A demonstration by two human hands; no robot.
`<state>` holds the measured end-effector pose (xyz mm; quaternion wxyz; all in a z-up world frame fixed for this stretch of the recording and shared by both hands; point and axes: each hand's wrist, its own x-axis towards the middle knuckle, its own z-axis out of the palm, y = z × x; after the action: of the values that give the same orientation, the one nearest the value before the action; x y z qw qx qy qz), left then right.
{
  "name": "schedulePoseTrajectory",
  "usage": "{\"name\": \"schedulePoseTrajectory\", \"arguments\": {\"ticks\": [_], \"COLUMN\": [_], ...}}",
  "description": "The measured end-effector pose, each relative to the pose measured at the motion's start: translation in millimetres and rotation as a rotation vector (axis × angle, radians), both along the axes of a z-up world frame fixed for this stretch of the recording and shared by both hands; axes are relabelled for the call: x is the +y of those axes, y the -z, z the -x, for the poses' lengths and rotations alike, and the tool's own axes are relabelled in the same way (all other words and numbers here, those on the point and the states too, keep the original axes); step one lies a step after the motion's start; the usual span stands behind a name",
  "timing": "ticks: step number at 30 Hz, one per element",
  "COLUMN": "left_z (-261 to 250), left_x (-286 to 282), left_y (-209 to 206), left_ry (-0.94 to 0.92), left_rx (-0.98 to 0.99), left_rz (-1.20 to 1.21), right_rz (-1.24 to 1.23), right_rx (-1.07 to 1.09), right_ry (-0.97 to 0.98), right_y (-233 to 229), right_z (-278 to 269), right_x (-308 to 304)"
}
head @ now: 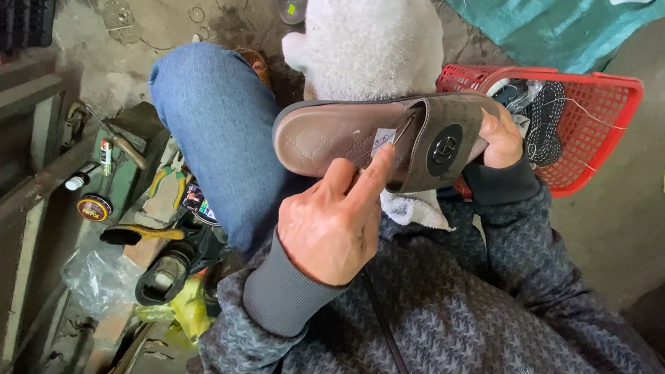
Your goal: Repairing sandals by manually stitching the soles and filing the edges for a smooth finish.
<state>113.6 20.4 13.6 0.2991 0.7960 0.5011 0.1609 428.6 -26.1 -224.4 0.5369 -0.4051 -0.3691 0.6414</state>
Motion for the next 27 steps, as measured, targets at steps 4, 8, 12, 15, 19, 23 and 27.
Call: {"name": "schedulePoseTrajectory", "arguments": {"ticks": [4,8,12,15,19,23,27], "left_z": [-1,-1,-2,-3,-4,-3,-1], "left_x": [0,0,0,0,2,4,4], "left_y": [2,4,5,4,3,1,4], "left_ry": [0.005,0.005,0.007,0.002,0.006,-0.006,-0.014], "left_rx": [-0.005,-0.012,-0.014,-0.007,-0.011,-0.021,0.043], "left_rz": [0.01,0.016,0.021,0.012,0.023,0.021,-0.089], "right_rz": [-0.013,-0.012,0.016,0.015,0.069,-0.007,-0.102], "right_rx": [0.008,-0.004,0.046,0.072,0.122,-0.053,-0.229], "right_ry": [-0.016,-0.019,-0.013,-0.019,0.04,-0.018,-0.079], "right_y": [12,0,16,17,33,-19,16], "right_z": [-7,-1,-15,-15,-18,8,-13], "right_x": [-8,-4,-11,-12,-19,3,-10]}}
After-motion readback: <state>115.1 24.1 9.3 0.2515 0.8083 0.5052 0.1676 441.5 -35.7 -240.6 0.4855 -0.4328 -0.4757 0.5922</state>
